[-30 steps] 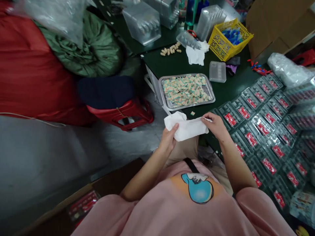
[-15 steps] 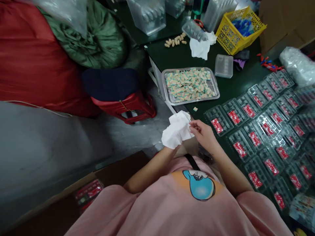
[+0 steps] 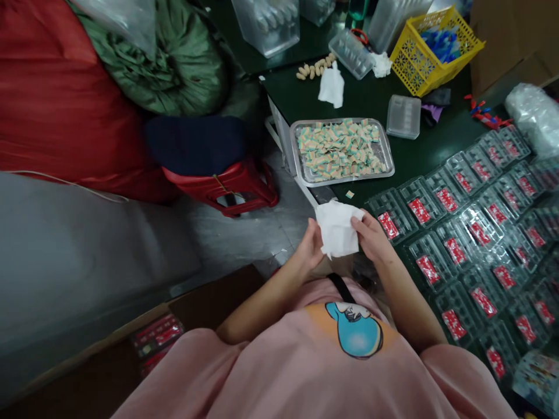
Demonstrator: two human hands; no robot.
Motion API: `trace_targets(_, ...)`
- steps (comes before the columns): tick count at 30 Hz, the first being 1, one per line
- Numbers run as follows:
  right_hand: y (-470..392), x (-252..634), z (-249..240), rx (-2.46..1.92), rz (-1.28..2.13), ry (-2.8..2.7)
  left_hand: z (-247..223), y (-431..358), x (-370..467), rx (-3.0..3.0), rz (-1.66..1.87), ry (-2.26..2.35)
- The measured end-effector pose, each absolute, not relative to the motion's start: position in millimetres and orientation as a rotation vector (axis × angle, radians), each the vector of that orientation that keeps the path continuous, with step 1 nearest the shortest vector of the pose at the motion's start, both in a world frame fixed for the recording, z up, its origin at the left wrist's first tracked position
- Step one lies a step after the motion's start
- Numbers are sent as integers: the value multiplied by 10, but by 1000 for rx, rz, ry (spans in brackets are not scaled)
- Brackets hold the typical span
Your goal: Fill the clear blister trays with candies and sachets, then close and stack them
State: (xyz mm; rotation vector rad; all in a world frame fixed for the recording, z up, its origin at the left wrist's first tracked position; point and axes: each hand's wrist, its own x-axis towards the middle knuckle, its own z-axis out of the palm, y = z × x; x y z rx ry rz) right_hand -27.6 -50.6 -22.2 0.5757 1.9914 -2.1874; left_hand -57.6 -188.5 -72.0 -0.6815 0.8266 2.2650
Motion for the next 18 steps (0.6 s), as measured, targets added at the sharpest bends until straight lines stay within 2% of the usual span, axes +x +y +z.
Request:
trace_targets(6,-484,-268,-268,746,-2312,1832,-697,-1983,-511,-526,2254,562)
trace_targets(12,-603,-335,-362,682,-2207,2020,-783,-1920,-471,-598,2198,624)
trace_targets(18,-585,-504,-206,616,-2196,2061,-615,-2113,-585,-583,2250,806)
